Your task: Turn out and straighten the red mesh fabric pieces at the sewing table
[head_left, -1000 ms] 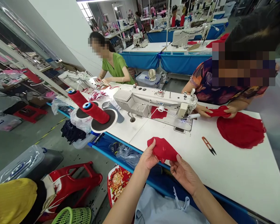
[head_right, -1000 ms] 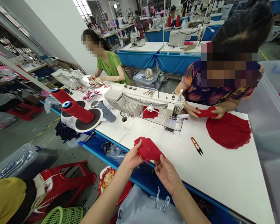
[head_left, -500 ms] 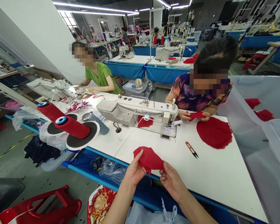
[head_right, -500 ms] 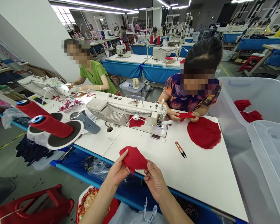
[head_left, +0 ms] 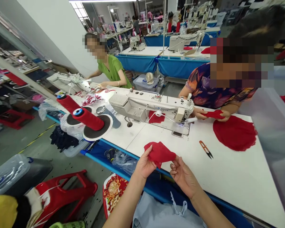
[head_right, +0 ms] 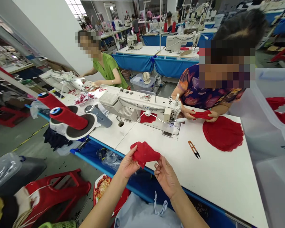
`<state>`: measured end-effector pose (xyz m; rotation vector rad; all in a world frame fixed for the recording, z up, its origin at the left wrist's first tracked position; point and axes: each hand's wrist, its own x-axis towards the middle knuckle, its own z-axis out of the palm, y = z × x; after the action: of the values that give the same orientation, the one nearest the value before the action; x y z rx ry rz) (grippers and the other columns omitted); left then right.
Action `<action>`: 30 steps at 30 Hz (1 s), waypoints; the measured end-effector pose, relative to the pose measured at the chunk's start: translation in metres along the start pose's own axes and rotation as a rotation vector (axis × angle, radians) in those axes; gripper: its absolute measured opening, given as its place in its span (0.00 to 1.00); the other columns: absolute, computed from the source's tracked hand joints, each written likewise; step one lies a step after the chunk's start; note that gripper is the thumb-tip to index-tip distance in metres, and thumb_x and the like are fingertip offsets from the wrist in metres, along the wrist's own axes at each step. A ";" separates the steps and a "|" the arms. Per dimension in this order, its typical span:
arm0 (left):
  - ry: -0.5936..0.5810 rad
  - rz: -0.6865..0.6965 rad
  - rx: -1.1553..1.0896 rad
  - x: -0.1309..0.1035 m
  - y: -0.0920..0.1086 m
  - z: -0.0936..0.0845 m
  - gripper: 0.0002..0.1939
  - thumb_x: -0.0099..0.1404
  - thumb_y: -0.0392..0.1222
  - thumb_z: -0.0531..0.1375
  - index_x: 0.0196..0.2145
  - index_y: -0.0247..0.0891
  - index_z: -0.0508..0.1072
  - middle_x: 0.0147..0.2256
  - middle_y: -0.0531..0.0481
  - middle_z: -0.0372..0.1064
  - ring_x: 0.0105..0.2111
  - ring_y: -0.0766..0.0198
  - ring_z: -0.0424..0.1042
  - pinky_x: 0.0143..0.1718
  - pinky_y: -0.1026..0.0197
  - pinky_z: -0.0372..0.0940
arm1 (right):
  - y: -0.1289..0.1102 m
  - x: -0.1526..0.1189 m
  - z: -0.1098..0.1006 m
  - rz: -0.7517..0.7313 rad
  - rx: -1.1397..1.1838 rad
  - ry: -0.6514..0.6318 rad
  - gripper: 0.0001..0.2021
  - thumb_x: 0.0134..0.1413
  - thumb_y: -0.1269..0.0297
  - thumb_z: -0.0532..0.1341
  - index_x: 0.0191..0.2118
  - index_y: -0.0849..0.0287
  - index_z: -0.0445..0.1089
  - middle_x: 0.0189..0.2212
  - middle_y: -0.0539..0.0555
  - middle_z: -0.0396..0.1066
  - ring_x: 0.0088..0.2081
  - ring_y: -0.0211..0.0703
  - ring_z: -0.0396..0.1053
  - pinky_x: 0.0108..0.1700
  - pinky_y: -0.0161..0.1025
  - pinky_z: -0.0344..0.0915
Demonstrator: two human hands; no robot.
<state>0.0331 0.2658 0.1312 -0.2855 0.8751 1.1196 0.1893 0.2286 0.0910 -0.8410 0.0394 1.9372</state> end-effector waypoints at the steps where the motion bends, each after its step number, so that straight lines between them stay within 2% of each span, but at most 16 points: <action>1: -0.012 -0.001 -0.006 0.001 0.000 -0.001 0.14 0.66 0.34 0.54 0.48 0.27 0.67 0.31 0.43 0.76 0.30 0.62 0.76 0.36 0.62 0.71 | -0.001 -0.001 0.000 -0.025 -0.040 -0.007 0.17 0.35 0.53 0.73 0.33 0.51 0.74 0.25 0.45 0.69 0.25 0.32 0.60 0.22 0.30 0.59; 4: -0.037 -0.007 -0.024 0.003 0.000 -0.005 0.15 0.66 0.35 0.54 0.49 0.28 0.66 0.32 0.44 0.76 0.32 0.62 0.76 0.38 0.62 0.71 | -0.001 -0.002 0.001 -0.082 -0.098 -0.004 0.17 0.34 0.50 0.73 0.33 0.49 0.74 0.27 0.45 0.69 0.26 0.34 0.59 0.22 0.32 0.58; 6: -0.042 -0.010 -0.040 0.003 -0.001 -0.006 0.14 0.66 0.35 0.54 0.48 0.28 0.67 0.33 0.44 0.76 0.33 0.62 0.76 0.39 0.62 0.70 | 0.000 -0.002 0.003 -0.107 -0.121 0.005 0.18 0.32 0.53 0.74 0.32 0.50 0.73 0.29 0.46 0.69 0.25 0.34 0.58 0.21 0.32 0.57; 10: -0.044 -0.030 -0.061 0.002 -0.002 -0.006 0.13 0.66 0.35 0.54 0.46 0.26 0.68 0.33 0.43 0.76 0.33 0.63 0.76 0.39 0.63 0.70 | 0.006 0.000 0.004 -0.098 -0.181 0.084 0.17 0.26 0.63 0.77 0.24 0.55 0.70 0.19 0.44 0.61 0.21 0.31 0.52 0.18 0.30 0.51; 12: -0.043 -0.024 -0.038 0.002 -0.003 -0.005 0.13 0.66 0.37 0.55 0.44 0.26 0.69 0.32 0.42 0.76 0.32 0.62 0.76 0.39 0.61 0.70 | 0.008 0.002 0.003 -0.138 -0.198 0.135 0.17 0.26 0.64 0.76 0.23 0.55 0.69 0.18 0.43 0.58 0.20 0.30 0.50 0.17 0.30 0.49; 16: 0.030 0.039 0.055 0.006 -0.006 -0.009 0.08 0.64 0.36 0.58 0.38 0.27 0.71 0.29 0.42 0.76 0.29 0.60 0.76 0.37 0.60 0.71 | 0.010 0.004 0.000 -0.249 -0.245 0.206 0.16 0.28 0.62 0.75 0.25 0.55 0.69 0.18 0.42 0.59 0.18 0.31 0.48 0.17 0.32 0.48; 18: 0.071 0.078 0.071 0.011 -0.007 -0.013 0.07 0.63 0.34 0.58 0.39 0.27 0.70 0.29 0.42 0.76 0.29 0.60 0.77 0.36 0.60 0.72 | 0.010 0.006 -0.001 -0.267 -0.236 0.231 0.17 0.27 0.61 0.75 0.25 0.56 0.68 0.16 0.41 0.57 0.17 0.30 0.47 0.16 0.31 0.46; 21: 0.102 0.091 0.092 0.016 -0.008 -0.015 0.08 0.63 0.33 0.58 0.40 0.27 0.70 0.30 0.41 0.76 0.30 0.59 0.77 0.35 0.60 0.72 | 0.012 0.009 -0.001 -0.183 -0.156 0.242 0.20 0.24 0.59 0.76 0.22 0.57 0.66 0.14 0.40 0.53 0.15 0.26 0.44 0.15 0.29 0.41; 24: 0.127 0.093 0.119 0.016 -0.010 -0.010 0.04 0.63 0.32 0.58 0.37 0.29 0.70 0.29 0.44 0.76 0.28 0.61 0.76 0.31 0.63 0.72 | 0.014 0.009 -0.003 -0.019 -0.101 0.212 0.20 0.22 0.60 0.77 0.22 0.59 0.67 0.16 0.42 0.59 0.14 0.23 0.44 0.15 0.26 0.38; 27: 0.138 0.106 0.115 0.013 -0.010 -0.004 0.02 0.63 0.32 0.58 0.35 0.31 0.70 0.27 0.46 0.76 0.25 0.63 0.76 0.29 0.64 0.72 | 0.015 0.007 -0.002 -0.035 -0.127 0.187 0.17 0.26 0.60 0.76 0.25 0.59 0.72 0.21 0.47 0.68 0.17 0.26 0.53 0.16 0.27 0.48; 30: 0.121 0.115 0.078 0.013 -0.009 -0.003 0.03 0.63 0.35 0.58 0.34 0.31 0.70 0.26 0.46 0.76 0.25 0.62 0.76 0.30 0.63 0.71 | 0.015 0.002 0.001 -0.171 -0.199 0.129 0.15 0.31 0.57 0.74 0.29 0.57 0.76 0.30 0.51 0.74 0.29 0.36 0.65 0.28 0.30 0.63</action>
<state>0.0412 0.2681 0.1178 -0.2431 1.0511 1.1811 0.1762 0.2230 0.0864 -1.0658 -0.1457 1.7434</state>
